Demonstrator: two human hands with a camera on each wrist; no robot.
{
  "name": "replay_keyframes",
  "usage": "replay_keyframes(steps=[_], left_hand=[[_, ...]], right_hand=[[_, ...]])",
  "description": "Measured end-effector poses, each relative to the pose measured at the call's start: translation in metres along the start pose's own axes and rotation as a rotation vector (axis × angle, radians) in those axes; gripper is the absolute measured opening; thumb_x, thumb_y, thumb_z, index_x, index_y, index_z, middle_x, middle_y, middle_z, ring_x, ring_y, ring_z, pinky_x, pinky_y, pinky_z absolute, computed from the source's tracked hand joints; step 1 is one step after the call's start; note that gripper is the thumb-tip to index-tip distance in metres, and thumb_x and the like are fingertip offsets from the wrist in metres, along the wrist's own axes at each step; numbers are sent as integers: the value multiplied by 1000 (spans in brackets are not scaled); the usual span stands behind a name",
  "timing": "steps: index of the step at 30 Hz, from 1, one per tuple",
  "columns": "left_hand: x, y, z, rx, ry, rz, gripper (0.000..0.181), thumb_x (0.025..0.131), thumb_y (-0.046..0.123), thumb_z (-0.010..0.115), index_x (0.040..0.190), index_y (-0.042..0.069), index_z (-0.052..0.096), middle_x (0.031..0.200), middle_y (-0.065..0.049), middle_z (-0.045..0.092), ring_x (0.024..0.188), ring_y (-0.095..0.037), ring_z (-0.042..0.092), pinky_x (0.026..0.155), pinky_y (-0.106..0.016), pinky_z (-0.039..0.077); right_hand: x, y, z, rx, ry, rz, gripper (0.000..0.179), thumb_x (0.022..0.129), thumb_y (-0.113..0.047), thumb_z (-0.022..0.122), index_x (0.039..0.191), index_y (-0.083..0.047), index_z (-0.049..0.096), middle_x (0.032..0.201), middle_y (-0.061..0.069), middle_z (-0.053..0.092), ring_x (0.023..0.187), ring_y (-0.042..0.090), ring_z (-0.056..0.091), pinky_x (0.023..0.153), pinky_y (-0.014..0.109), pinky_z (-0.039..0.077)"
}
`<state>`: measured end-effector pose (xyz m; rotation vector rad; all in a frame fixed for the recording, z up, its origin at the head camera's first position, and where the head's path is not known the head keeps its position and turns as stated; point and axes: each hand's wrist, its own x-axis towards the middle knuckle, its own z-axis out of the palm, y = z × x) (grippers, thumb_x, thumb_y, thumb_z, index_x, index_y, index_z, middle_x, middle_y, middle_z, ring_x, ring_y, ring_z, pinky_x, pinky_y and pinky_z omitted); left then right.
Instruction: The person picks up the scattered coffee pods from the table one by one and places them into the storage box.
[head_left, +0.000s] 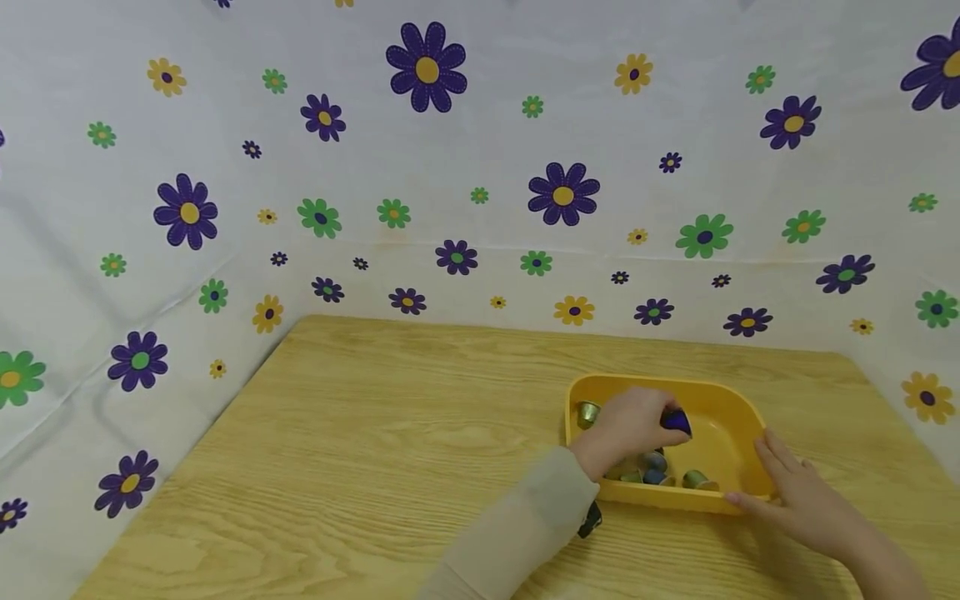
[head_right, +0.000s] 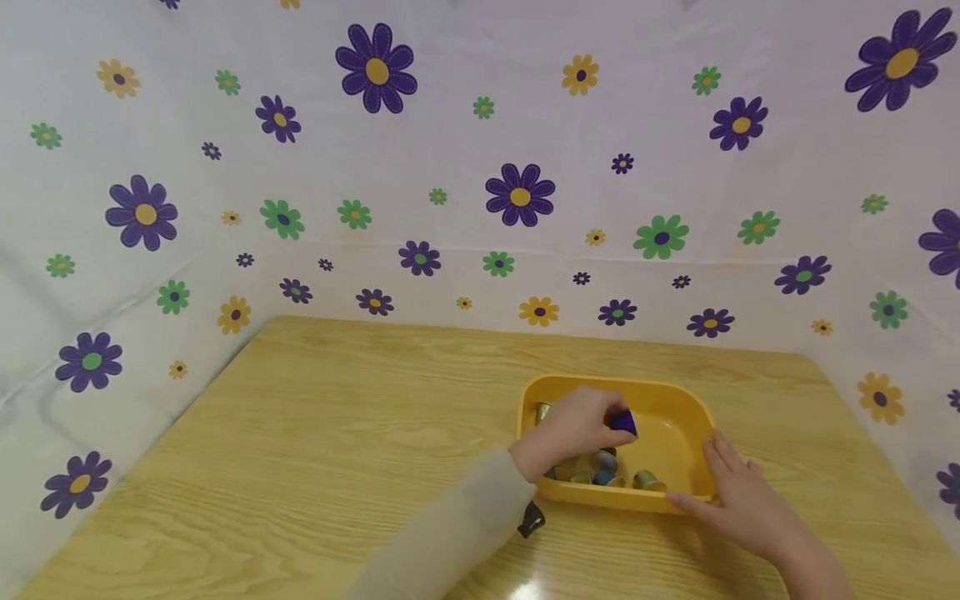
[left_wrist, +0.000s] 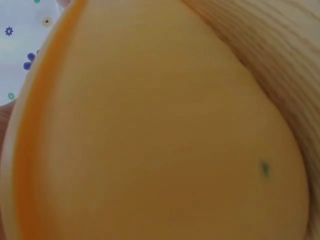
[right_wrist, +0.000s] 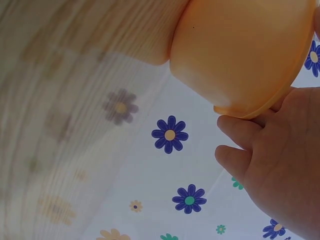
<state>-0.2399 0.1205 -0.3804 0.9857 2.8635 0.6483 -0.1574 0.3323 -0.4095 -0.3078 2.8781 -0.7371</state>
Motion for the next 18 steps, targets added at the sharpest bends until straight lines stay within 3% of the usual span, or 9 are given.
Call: replay_keyframes(steps=[10, 18], left_hand=[[7, 16, 7, 3, 23, -7, 25, 80, 38, 64, 93, 17, 62, 76, 12, 56, 58, 1, 44, 52, -10, 36], [9, 19, 8, 22, 15, -6, 32, 80, 40, 63, 102, 17, 62, 83, 11, 59, 63, 3, 47, 56, -9, 38]], right_hand=[[-1, 0, -2, -1, 9, -3, 88, 84, -44, 55, 132, 18, 15, 136, 37, 3, 115, 59, 9, 88, 68, 6], [0, -1, -3, -1, 18, -12, 87, 84, -44, 55, 131, 18, 16, 137, 36, 4, 115, 59, 10, 90, 66, 5]])
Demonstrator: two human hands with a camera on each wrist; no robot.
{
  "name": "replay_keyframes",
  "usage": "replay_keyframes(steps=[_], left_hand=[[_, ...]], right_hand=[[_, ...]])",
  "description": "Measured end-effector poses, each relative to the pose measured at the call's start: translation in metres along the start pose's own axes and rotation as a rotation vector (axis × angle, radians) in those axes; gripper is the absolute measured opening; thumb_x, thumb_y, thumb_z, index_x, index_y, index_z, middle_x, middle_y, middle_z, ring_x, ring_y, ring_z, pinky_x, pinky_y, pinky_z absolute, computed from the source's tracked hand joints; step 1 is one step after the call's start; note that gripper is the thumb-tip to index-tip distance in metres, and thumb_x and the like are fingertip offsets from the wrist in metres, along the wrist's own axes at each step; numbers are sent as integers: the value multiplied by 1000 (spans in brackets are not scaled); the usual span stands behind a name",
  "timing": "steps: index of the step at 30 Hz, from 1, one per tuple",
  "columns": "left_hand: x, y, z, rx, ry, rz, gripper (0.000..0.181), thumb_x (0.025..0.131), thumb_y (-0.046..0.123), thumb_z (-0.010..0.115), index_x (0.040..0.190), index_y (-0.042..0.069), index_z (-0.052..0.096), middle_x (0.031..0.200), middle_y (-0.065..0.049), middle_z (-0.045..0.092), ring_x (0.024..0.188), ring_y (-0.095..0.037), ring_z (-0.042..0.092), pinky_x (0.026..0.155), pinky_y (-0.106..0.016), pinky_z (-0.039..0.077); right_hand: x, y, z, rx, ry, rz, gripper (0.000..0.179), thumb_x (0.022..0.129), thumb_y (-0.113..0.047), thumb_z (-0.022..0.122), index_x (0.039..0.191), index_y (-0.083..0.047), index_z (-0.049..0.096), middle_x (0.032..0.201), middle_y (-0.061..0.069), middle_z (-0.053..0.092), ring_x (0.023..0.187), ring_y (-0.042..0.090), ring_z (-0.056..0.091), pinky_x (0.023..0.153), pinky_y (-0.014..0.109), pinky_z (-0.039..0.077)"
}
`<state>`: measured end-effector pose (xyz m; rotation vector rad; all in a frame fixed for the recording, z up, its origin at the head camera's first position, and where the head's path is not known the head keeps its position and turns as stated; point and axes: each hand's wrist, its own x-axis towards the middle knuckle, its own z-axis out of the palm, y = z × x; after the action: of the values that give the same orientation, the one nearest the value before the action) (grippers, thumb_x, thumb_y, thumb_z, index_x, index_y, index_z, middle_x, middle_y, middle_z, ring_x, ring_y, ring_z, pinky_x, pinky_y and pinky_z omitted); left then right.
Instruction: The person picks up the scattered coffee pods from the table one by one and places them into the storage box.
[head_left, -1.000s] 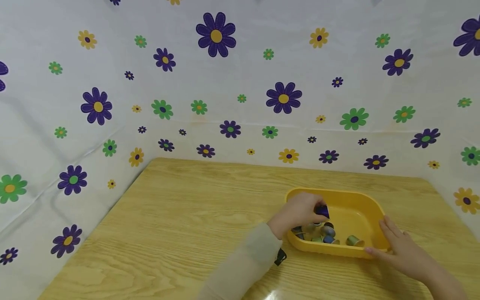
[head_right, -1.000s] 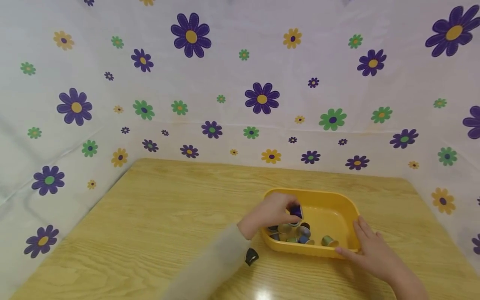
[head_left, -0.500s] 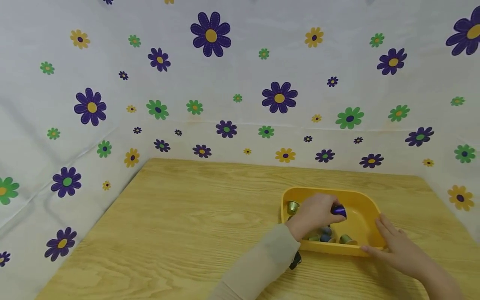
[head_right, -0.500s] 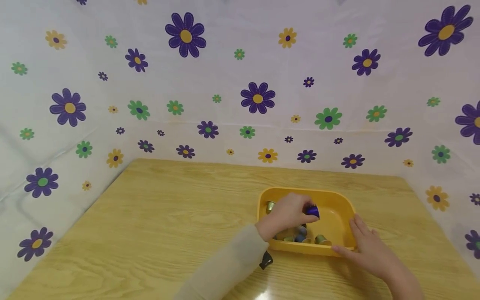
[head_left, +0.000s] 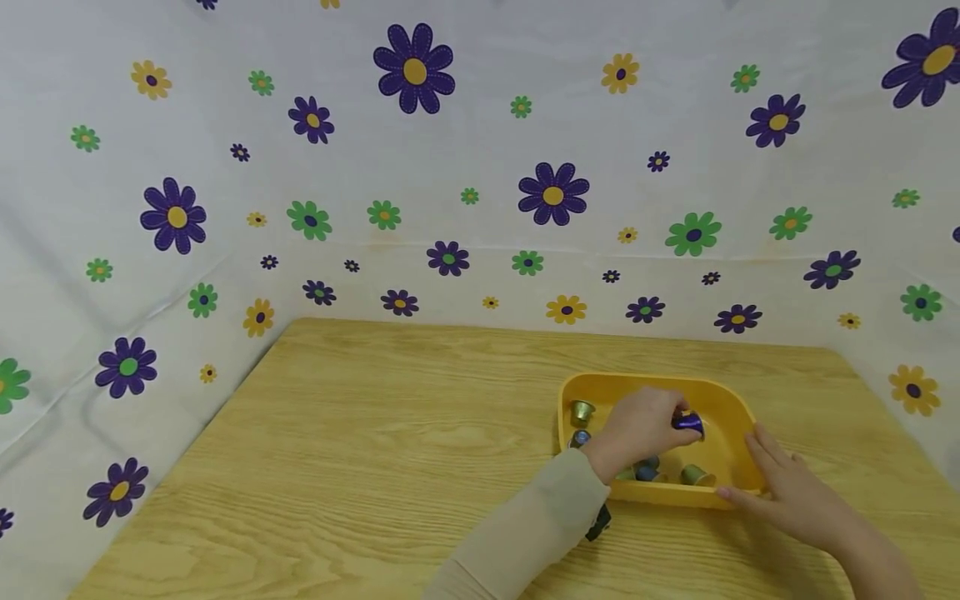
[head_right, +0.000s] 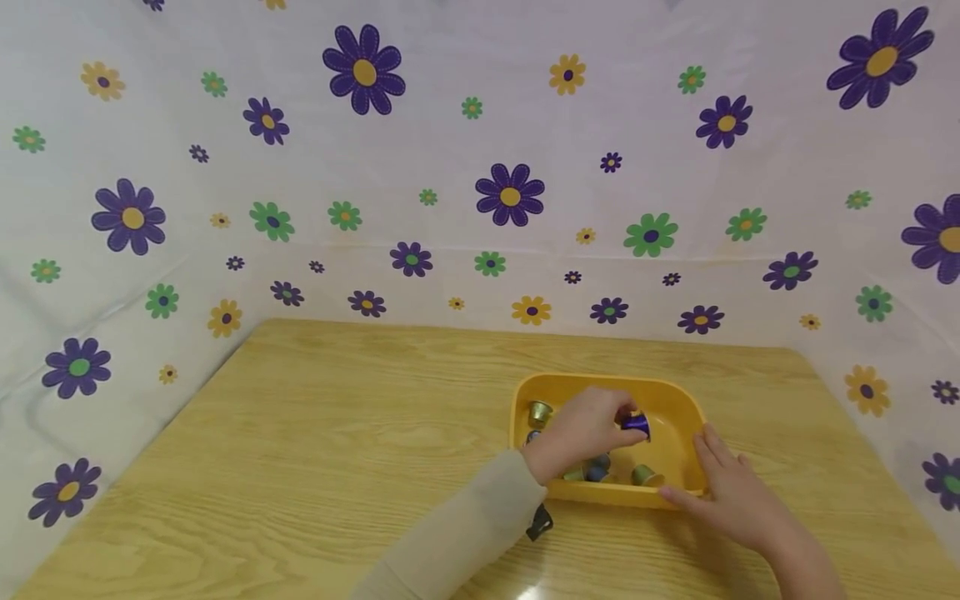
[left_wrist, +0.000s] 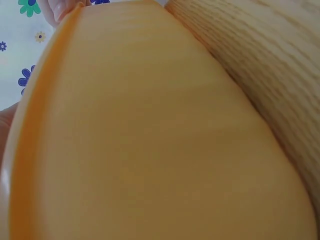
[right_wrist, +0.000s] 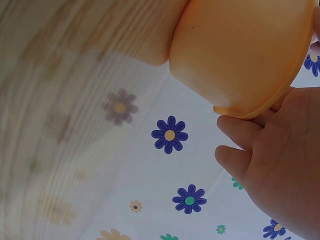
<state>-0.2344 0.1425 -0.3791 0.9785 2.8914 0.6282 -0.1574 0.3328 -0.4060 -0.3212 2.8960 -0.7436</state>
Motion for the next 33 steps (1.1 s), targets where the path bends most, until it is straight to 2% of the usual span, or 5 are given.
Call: replay_keyframes(steps=[7, 14, 25, 30, 33], left_hand=[[-1, -3, 0, 18, -3, -18, 36, 80, 41, 62, 107, 17, 61, 90, 12, 59, 71, 3, 50, 60, -10, 40], [-15, -10, -9, -59, 28, 9, 35, 81, 38, 62, 108, 14, 61, 96, 9, 60, 79, 2, 52, 66, -10, 41], [-57, -49, -37, -45, 111, 33, 32, 84, 36, 59, 105, 12, 61, 96, 4, 61, 84, -5, 56, 69, -15, 44], [-84, -73, -52, 2, 171, 58, 33, 84, 35, 59, 104, 10, 61, 99, 1, 60, 85, -9, 56, 69, -18, 45], [-100, -84, -60, 30, 200, 39, 36, 84, 35, 59, 109, 8, 59, 108, -2, 58, 95, -14, 55, 76, -24, 46]], right_hand=[[3, -2, 2, -6, -8, 3, 88, 83, -46, 55, 132, 17, 17, 137, 36, 5, 115, 59, 10, 89, 67, 7], [4, -1, 2, -11, -6, -1, 89, 83, -46, 55, 131, 19, 17, 136, 37, 5, 116, 59, 10, 90, 66, 6], [2, 2, 2, -39, 11, -11, 90, 83, -47, 55, 131, 19, 16, 135, 38, 6, 120, 53, 10, 94, 63, 2], [-1, -7, 0, -90, 79, -37, 88, 83, -47, 55, 132, 17, 19, 136, 36, 10, 120, 52, 14, 96, 60, 1], [-2, -20, 0, -134, 131, -66, 86, 83, -48, 55, 133, 14, 22, 136, 35, 14, 121, 51, 16, 99, 56, 0]])
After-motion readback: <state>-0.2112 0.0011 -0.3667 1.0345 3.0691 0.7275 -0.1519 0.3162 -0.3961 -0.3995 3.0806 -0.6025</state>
